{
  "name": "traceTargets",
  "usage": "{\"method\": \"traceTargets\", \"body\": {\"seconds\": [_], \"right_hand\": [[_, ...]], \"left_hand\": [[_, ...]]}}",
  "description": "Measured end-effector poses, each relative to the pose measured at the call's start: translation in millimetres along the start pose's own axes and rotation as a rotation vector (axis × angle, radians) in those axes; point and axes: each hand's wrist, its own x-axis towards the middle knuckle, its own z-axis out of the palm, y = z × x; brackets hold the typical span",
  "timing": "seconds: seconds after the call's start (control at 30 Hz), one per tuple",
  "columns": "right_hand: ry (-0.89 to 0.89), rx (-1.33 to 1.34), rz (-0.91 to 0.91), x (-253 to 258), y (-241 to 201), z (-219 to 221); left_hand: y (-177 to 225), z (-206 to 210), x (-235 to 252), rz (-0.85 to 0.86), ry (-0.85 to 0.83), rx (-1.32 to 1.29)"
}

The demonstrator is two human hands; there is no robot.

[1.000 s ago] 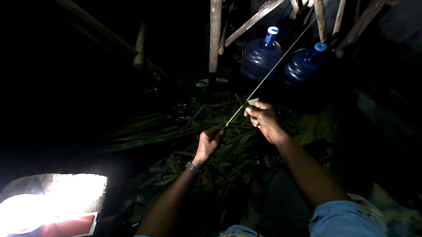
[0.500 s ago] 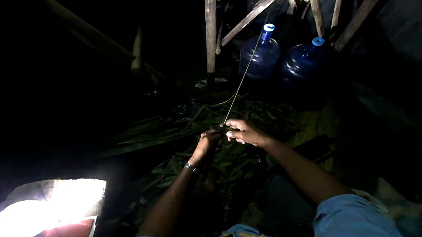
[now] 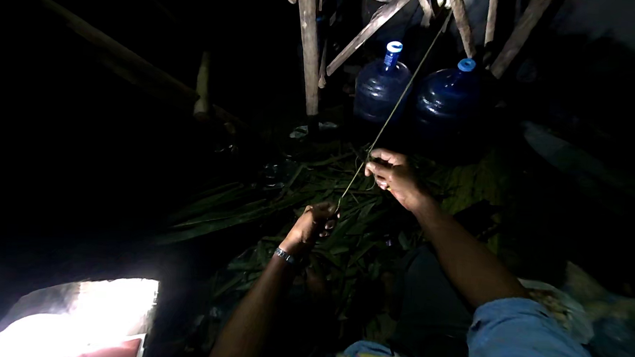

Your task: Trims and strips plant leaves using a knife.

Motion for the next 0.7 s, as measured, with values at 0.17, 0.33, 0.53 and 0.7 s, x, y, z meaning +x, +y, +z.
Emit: {"method": "traceTargets", "body": {"seconds": [0.17, 0.33, 0.53, 0.7], "right_hand": [[0.253, 0.119, -0.048, 2.2, -4.3, -36.3], [0.484, 0.251, -0.009, 15.9, 2.0, -69.4], [-0.227, -0.179, 0.112, -1.2, 12.4, -33.9], [-0.518, -0.268, 0.22, 0.2, 23.0, 16.2]], "left_hand": [[3.4, -8.2, 0.3, -0.032, -0.028, 0.129], [2.1, -11.9, 1.4, -0.03, 0.038, 0.22], [-0.6, 6.2, 3.3, 0.151, 0.228, 0.147], [-5.4, 5.2, 4.3, 0.3, 0.287, 0.227]]}}
